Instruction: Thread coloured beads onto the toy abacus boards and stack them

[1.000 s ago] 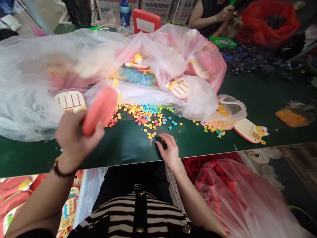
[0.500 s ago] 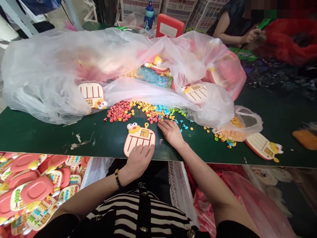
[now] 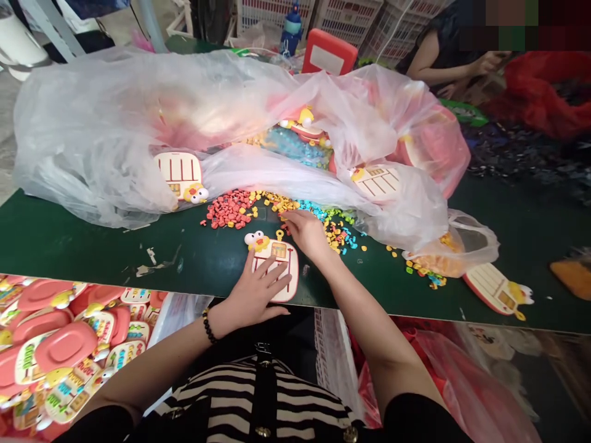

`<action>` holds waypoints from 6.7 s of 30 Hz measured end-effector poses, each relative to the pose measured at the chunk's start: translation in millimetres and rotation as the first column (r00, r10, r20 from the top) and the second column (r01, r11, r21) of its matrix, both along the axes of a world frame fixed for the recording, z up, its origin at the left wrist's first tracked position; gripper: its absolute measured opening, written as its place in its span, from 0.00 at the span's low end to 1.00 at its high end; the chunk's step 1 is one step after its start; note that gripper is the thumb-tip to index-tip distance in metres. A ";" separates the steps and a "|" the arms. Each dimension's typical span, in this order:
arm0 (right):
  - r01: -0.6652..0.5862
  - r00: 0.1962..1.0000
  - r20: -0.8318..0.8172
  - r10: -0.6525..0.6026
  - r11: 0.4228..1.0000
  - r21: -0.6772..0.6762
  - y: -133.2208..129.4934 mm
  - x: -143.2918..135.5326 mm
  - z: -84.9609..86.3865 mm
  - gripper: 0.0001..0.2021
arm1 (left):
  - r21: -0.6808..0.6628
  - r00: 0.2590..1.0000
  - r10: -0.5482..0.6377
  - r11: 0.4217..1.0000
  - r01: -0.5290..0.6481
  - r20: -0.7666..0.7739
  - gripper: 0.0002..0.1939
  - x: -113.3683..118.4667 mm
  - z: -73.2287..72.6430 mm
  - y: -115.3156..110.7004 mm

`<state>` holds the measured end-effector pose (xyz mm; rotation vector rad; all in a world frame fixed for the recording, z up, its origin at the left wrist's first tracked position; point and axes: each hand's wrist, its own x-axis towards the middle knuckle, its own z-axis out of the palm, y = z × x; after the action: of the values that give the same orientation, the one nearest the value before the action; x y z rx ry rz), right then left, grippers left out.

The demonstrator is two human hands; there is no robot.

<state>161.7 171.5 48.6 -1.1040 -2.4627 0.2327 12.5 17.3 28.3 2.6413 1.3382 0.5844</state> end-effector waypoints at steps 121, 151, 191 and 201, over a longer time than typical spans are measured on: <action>0.017 1.000 -0.019 -0.019 0.998 -0.064 -83.3 39.9 -27.2 0.20 | 0.035 0.962 0.226 0.972 -0.234 0.155 0.36 10.5 -27.3 -18.0; 0.316 0.899 -0.256 -0.355 0.931 -0.183 -55.7 37.3 -18.0 0.10 | -0.054 0.976 0.145 0.989 -0.138 0.163 0.42 -14.8 -13.4 -5.3; 0.052 0.982 -0.165 -0.096 0.967 -0.251 -118.0 2.7 -4.5 0.20 | -0.012 0.927 0.215 0.975 -0.222 0.309 0.39 -8.5 -18.2 -12.1; 0.207 0.972 -0.039 -0.233 0.919 -0.335 -21.8 9.3 -6.1 0.08 | -0.269 0.921 0.192 0.958 -0.102 0.337 0.50 -24.1 -6.6 1.2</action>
<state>171.0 149.6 42.5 -1.4682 -2.2569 0.6239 -11.5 18.5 21.7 2.1206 1.3968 0.8168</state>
